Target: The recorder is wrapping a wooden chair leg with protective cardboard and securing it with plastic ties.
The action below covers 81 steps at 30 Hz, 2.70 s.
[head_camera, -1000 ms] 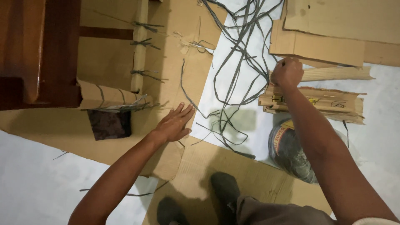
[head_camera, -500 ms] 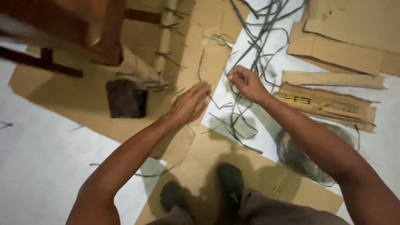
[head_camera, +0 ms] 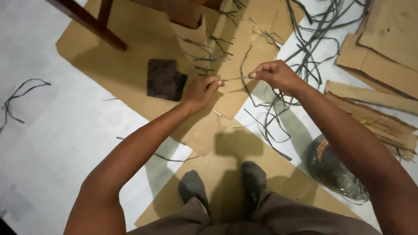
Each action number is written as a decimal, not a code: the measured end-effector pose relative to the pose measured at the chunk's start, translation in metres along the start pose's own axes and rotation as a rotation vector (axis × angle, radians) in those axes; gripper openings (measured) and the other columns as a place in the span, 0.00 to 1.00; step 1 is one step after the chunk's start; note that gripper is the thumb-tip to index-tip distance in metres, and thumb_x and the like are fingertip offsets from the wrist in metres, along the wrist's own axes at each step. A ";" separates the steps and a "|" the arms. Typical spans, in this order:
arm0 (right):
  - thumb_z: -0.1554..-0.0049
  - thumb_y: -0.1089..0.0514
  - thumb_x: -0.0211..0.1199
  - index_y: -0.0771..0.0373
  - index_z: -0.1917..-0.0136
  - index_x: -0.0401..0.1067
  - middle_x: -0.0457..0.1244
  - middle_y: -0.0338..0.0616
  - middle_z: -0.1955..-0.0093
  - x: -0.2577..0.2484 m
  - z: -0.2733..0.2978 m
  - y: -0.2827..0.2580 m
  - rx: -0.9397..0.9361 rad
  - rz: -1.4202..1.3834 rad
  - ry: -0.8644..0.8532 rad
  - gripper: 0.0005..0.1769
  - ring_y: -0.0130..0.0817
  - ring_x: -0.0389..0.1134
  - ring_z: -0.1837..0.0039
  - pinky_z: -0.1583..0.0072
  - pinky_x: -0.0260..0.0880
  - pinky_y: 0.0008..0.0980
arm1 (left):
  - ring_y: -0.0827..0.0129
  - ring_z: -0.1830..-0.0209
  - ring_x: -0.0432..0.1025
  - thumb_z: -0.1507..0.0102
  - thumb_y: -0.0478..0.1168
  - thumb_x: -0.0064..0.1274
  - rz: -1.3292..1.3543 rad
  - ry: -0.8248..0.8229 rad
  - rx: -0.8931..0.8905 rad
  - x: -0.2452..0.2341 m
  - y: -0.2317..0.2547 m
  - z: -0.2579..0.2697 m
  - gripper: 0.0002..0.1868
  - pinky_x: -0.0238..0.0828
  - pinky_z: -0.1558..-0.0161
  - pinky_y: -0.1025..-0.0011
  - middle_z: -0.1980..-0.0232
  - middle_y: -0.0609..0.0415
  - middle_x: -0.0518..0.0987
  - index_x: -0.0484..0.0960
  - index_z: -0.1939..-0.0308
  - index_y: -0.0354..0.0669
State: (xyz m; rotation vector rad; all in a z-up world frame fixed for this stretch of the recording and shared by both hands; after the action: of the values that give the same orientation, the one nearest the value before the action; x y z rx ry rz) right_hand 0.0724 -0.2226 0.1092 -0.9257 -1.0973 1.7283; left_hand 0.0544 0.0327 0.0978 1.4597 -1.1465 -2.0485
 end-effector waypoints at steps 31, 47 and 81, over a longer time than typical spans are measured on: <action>0.35 0.46 0.61 0.55 0.58 0.75 0.58 0.34 0.74 -0.005 -0.087 0.148 0.299 -0.094 0.493 0.15 0.25 0.56 0.75 0.74 0.54 0.24 | 0.49 0.45 0.78 0.32 0.53 0.49 0.040 0.262 -0.430 -0.016 -0.169 -0.031 0.17 0.74 0.43 0.52 0.47 0.49 0.84 0.83 0.43 0.56; 0.52 0.72 0.61 0.66 0.52 0.75 0.61 0.40 0.61 0.109 -0.152 0.094 -0.244 -0.565 0.152 0.13 0.32 0.65 0.56 0.54 0.69 0.27 | 0.52 0.34 0.70 0.35 0.42 0.55 0.442 -0.018 0.074 -0.005 -0.166 -0.094 0.23 0.65 0.35 0.58 0.35 0.44 0.78 0.77 0.37 0.36; 0.40 0.52 0.59 0.51 0.48 0.79 0.72 0.47 0.54 0.150 -0.038 0.061 -0.295 0.865 -0.005 0.10 0.52 0.74 0.49 0.49 0.76 0.53 | 0.57 0.58 0.82 0.43 0.52 0.54 0.212 0.225 -0.583 0.063 -0.196 0.015 0.14 0.79 0.58 0.59 0.65 0.52 0.86 0.90 0.60 0.56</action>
State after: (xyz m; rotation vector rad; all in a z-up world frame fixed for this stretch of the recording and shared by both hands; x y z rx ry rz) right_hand 0.0374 -0.0871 0.0189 -1.7630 -1.0387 2.2644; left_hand 0.0457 0.1118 -0.0923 1.1769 -0.5209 -1.8036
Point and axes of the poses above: each hand's wrist, its own z-axis away from the middle knuckle, its own x-axis out of the palm, y = z × x, the point moved 7 cm from there along -z, towards the middle knuckle
